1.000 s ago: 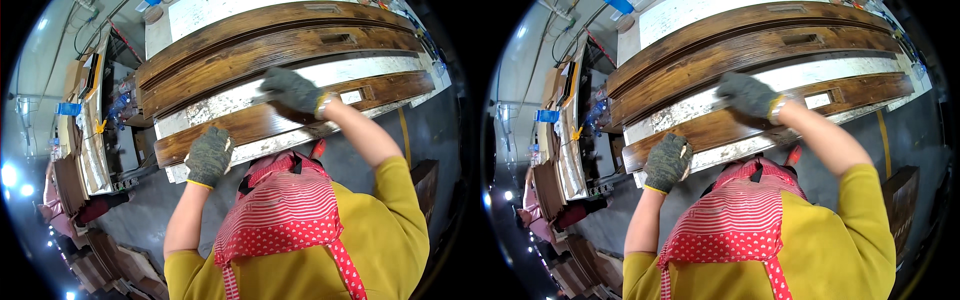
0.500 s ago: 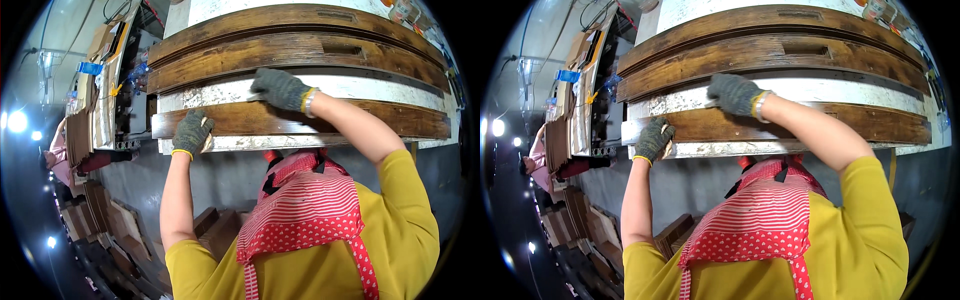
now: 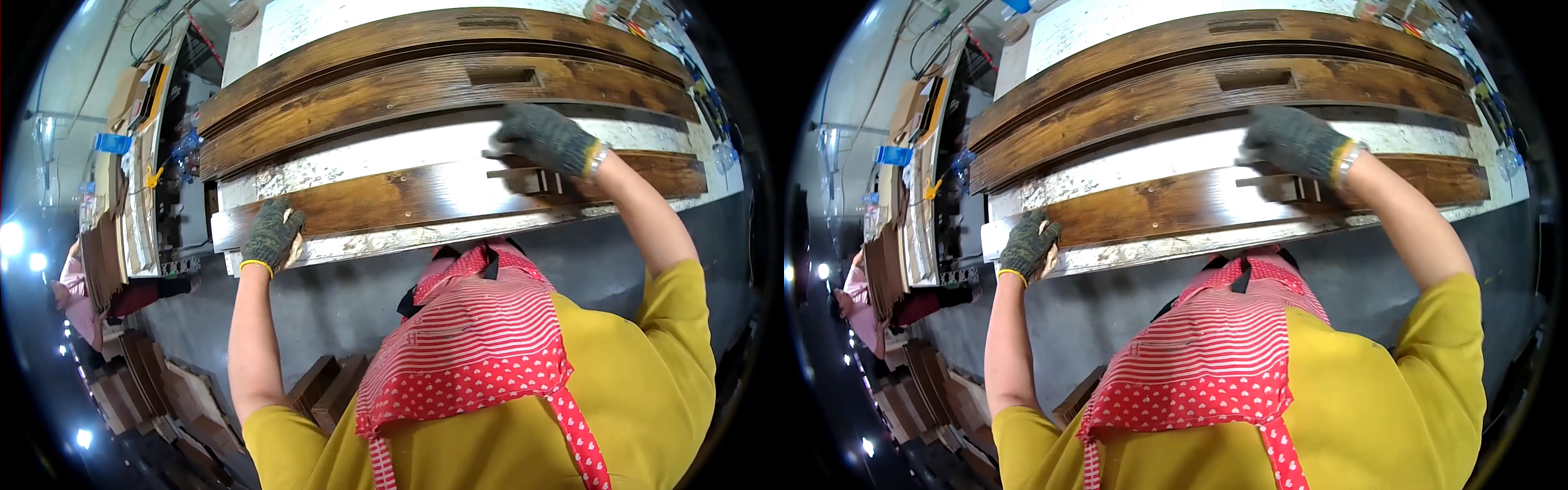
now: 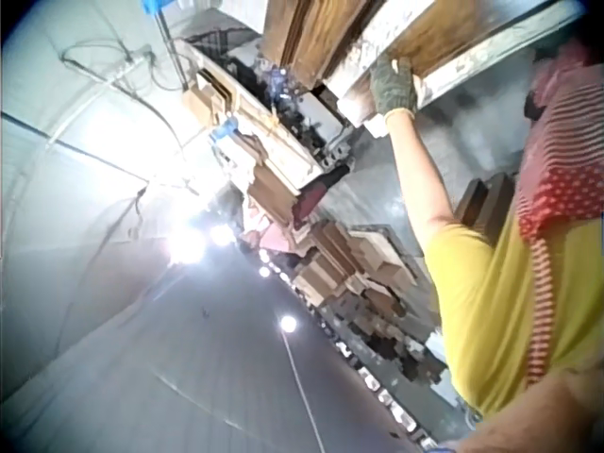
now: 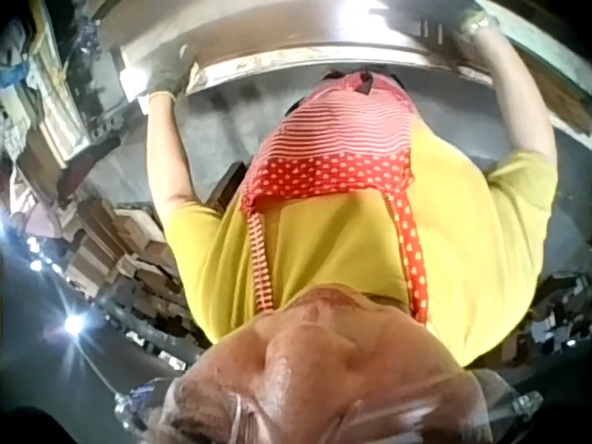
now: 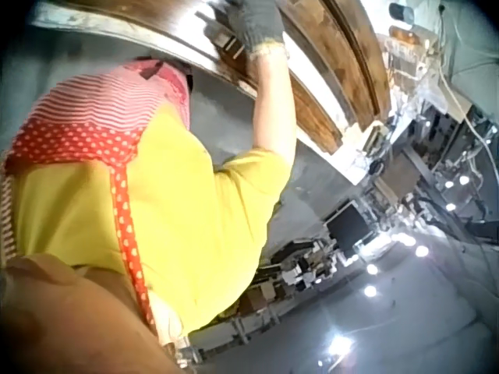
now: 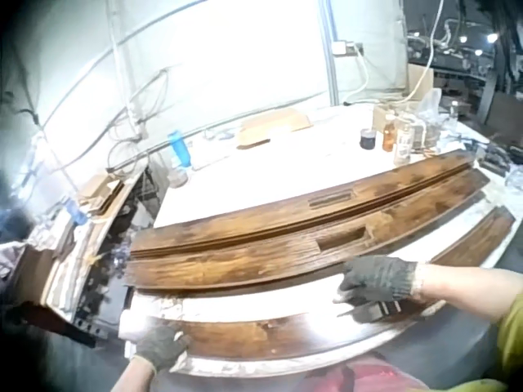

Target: The person wipes several wooden panels with a cloth, moving the cloth across the surfaces and edges while handling the boards one at a time on a workbench.

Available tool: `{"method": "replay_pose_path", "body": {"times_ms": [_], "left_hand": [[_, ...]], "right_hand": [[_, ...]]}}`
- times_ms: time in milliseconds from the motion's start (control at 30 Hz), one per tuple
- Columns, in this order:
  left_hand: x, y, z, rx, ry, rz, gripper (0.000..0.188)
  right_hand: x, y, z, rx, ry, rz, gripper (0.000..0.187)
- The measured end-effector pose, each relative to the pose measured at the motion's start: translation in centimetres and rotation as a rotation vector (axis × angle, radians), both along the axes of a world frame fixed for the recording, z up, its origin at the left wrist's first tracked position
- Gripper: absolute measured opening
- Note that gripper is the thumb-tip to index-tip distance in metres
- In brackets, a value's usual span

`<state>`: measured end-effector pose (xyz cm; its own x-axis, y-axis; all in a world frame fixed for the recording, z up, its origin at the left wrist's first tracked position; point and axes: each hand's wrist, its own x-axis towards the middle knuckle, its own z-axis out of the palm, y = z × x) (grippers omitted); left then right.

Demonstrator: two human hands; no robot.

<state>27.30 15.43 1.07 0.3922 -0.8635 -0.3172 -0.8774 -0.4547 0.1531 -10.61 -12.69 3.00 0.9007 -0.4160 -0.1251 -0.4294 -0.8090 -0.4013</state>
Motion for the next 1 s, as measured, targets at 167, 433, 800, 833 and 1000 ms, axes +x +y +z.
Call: {"method": "replay_pose_path", "body": {"times_ms": [167, 433, 800, 833, 1000], "left_hand": [[-7.8, -3.9, 1.3, -0.126, -0.032, -0.231, 0.028], [-13.2, -6.8, -0.5, -0.134, 0.017, -0.237, 0.039], [-14.3, -8.9, 0.8, 0.124, 0.104, 0.137, 0.037], [-14.1, -8.4, 0.2, 0.062, 0.099, 0.127, 0.037], [-16.5, -8.9, 1.9, 0.049, 0.149, 0.24, 0.033]], "right_hand": [[6.3, 2.9, -3.5, 0.104, -0.411, 0.126, 0.01], [-5.9, -0.7, -2.3, 0.021, -0.15, 0.036, 0.012], [-5.9, -2.6, -5.0, 0.063, -0.389, 0.206, 0.015], [-8.4, -3.6, -4.8, 0.057, -0.378, 0.194, 0.015], [-16.6, -7.7, -1.8, 0.01, -0.151, 0.169, 0.014]]}}
